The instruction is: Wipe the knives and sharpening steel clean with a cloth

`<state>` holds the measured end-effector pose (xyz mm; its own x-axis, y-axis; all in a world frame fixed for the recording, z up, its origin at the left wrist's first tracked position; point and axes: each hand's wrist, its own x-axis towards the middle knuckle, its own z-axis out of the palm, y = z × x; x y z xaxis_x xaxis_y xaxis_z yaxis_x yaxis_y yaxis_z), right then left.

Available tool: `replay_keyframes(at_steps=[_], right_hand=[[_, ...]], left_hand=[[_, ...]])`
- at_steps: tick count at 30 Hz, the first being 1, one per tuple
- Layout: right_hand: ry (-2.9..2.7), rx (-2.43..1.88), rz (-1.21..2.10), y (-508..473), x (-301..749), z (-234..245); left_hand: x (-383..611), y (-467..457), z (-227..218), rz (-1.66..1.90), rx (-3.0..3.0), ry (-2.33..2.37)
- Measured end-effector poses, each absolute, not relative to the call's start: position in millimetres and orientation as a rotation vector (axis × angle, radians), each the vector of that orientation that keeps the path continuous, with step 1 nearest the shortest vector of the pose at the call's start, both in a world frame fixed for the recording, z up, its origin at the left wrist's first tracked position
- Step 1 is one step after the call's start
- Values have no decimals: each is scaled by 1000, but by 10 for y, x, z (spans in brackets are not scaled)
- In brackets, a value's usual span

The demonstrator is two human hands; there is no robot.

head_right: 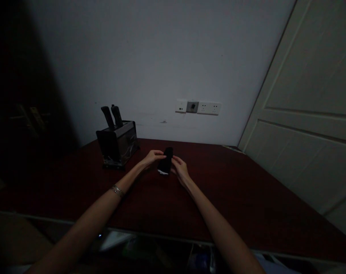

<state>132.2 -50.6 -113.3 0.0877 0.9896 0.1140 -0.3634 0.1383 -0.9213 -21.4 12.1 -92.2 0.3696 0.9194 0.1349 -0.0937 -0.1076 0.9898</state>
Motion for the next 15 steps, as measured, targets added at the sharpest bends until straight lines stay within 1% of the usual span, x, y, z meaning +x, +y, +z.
replay_keyframes(at_steps=[4,12,15], right_hand=[[-944,-858,1274,-531,1293,-1115],[-919,-892,1225,-455,1368,-1148],[-928,-851,1260,-487,1391,-1099]], left_hand=[[-194,134,-927,1047,1416,782],[-280,124,-849,1033,1390,701],[-338,132,-820,1013,1366,682]])
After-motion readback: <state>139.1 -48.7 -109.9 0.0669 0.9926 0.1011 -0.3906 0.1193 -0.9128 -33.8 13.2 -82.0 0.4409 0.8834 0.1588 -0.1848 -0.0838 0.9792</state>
